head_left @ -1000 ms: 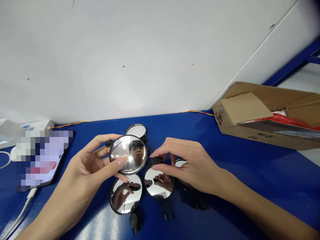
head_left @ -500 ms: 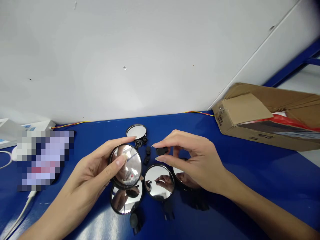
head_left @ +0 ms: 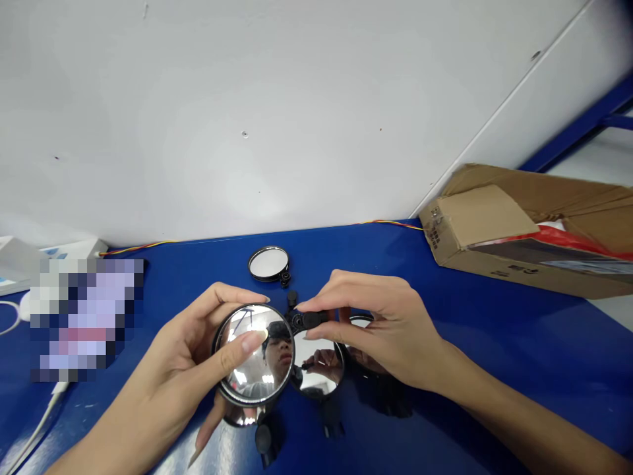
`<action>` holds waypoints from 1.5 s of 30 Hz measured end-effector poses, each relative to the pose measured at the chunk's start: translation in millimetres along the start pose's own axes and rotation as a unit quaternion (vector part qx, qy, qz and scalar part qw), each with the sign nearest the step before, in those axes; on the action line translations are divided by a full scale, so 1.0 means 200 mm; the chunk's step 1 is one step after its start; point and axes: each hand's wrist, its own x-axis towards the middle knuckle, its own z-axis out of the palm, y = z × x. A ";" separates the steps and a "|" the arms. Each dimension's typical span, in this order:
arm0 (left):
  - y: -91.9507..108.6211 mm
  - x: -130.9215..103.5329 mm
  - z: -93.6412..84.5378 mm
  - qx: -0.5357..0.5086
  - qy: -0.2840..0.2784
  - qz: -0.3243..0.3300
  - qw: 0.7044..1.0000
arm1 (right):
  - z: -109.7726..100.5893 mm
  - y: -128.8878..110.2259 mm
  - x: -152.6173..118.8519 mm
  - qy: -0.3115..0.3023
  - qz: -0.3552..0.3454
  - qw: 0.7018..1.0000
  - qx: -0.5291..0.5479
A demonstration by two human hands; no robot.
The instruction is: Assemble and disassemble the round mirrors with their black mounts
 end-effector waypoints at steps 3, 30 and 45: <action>-0.01 0.01 0.00 0.007 0.006 -0.003 1.000 | 0.01 0.00 0.00 -0.010 -0.011 1.000 -0.002; -0.10 0.06 0.01 0.259 0.136 0.277 0.915 | 0.08 -0.02 -0.03 0.063 -0.137 0.974 -0.170; 0.03 0.00 -0.12 0.354 0.067 0.197 0.912 | 0.02 -0.05 -0.02 -0.030 -0.103 0.992 -0.066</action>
